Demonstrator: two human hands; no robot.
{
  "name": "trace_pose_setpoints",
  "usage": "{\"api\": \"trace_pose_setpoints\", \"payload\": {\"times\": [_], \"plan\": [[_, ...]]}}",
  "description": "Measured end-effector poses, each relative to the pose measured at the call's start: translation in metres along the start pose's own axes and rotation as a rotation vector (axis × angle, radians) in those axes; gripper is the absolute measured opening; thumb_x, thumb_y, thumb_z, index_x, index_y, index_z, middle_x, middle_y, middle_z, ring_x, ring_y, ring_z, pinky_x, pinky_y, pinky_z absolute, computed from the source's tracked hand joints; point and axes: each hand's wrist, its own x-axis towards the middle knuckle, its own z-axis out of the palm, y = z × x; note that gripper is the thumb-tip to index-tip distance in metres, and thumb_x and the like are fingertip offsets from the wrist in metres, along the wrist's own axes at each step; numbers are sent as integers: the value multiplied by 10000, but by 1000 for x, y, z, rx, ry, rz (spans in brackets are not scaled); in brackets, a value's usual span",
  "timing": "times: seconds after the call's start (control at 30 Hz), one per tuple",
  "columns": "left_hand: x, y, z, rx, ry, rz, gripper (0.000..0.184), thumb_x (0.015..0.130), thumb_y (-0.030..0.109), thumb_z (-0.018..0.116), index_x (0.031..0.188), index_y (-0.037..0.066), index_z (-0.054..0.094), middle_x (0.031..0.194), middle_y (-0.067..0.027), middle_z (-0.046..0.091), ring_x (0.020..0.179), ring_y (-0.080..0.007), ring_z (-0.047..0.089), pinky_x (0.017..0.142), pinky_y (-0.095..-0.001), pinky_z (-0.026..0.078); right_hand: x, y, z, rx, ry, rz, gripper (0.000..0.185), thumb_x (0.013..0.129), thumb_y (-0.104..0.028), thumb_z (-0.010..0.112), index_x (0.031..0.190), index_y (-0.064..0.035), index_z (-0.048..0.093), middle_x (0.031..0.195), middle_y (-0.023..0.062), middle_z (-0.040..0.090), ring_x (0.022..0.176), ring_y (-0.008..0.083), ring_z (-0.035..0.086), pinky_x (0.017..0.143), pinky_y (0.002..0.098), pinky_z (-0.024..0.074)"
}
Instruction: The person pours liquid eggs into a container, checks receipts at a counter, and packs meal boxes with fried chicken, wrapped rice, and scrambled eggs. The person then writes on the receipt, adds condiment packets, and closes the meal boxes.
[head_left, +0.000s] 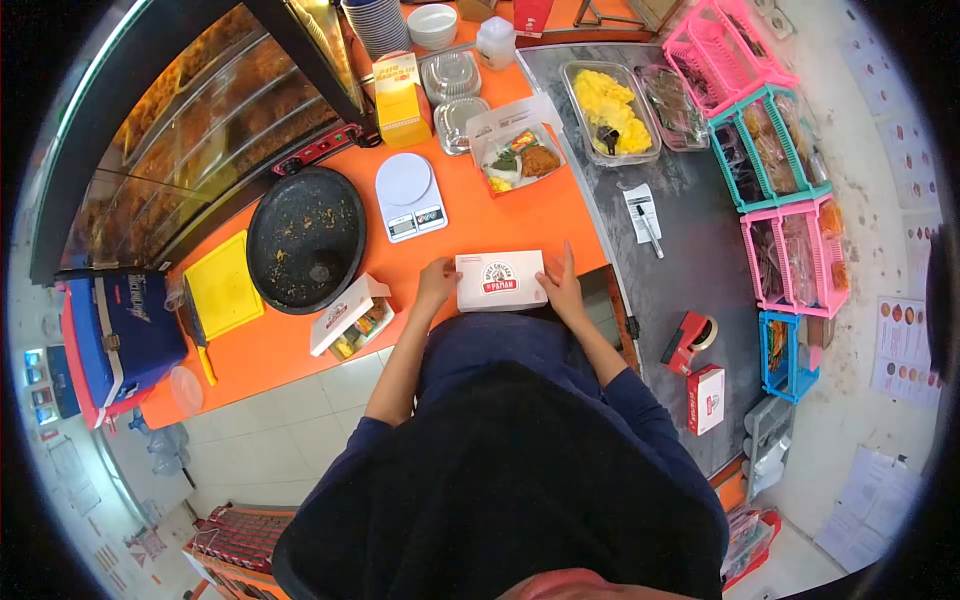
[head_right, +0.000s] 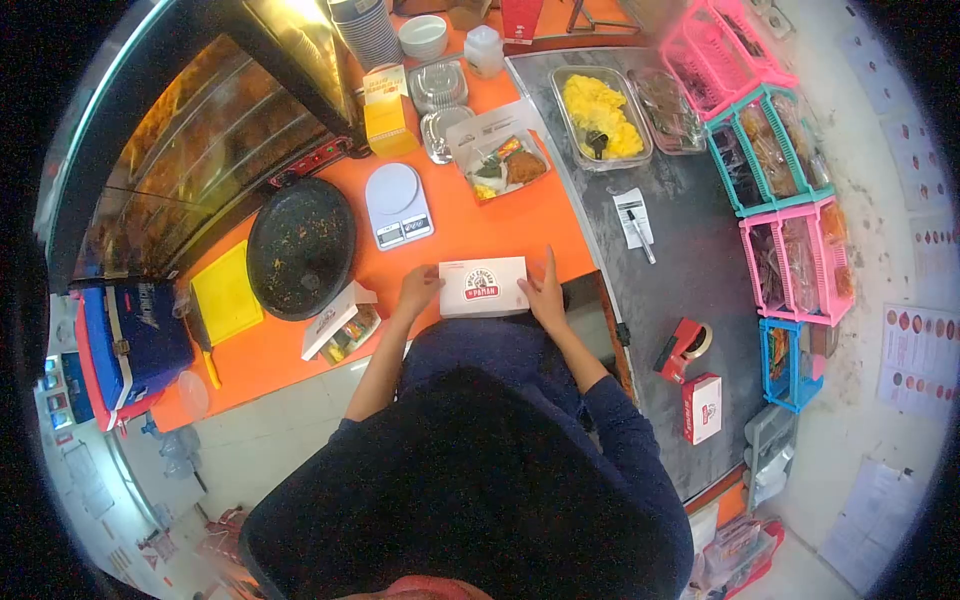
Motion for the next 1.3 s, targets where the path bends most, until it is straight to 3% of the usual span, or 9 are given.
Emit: {"api": "trace_pose_setpoints", "payload": {"times": [0.07,0.17,0.23,0.43,0.63,0.7,0.77,1.1,1.3], "plan": [[-1,2,2,-4,-57,37,655,695,200,768,1259,12,494,1246,-218,526,1178,-340,502,959,-482,404,1,-8,-5,-618,-55,-499,1010,710,-322,764,1471,-181,114,1403,238,317,1298,371,337,1043,548,298],[-39,74,-16,641,-93,464,837,702,364,752,1397,119,357,1413,-211,325,1305,-387,318,1043,-526,287,-5,-73,-1,-1108,-491,-516,1112,563,-476,798,1462,-282,174,1455,189,220,1329,384,246,1016,695,166],[-41,90,-21,820,-395,528,1008,660,489,744,1458,165,221,1489,-228,94,1375,-426,88,1103,-561,108,6,-64,1,-1180,-562,-524,1132,534,-520,789,1461,-298,177,1454,183,228,1331,380,249,999,717,142],[-28,45,-1,924,-140,905,1069,622,583,718,1466,177,202,1479,-283,85,1370,-454,82,1087,-610,96,18,-38,5,-1270,-554,-735,1004,612,-624,677,1450,-348,198,1447,185,238,1347,374,217,982,744,111],[-26,60,46,850,-15,687,1081,650,666,632,1452,83,202,1357,-333,286,1280,-508,237,1088,-601,104,-7,-51,17,-1272,-184,-750,637,837,-474,575,1387,-211,391,1398,177,333,1266,335,361,979,639,267],[-18,64,60,879,31,637,1080,657,665,625,1445,57,204,1335,-343,306,1271,-507,252,1083,-608,104,-18,-29,17,-444,91,-346,328,903,-336,533,1143,-137,633,1136,130,548,1030,249,540,831,448,437],[-16,70,71,823,134,568,1062,677,659,608,1430,24,212,1301,-348,338,1249,-502,288,1074,-615,115,-35,-15,17,-251,42,-87,252,906,-303,535,995,-111,673,975,83,557,894,192,544,745,364,433],[-16,76,77,880,133,515,1073,654,613,661,1441,47,201,1335,-334,313,1262,-474,283,1071,-610,119,-21,-14,25,-67,-53,762,356,854,-386,616,802,-43,697,582,-36,467,487,84,462,451,245,438],[-17,93,54,745,15,608,1047,637,581,705,1436,91,239,1327,-278,322,1248,-425,311,1009,-595,187,7,66,-3,-110,-194,263,289,823,-299,679,805,-11,687,660,64,642,521,124,616,444,242,474]]}}
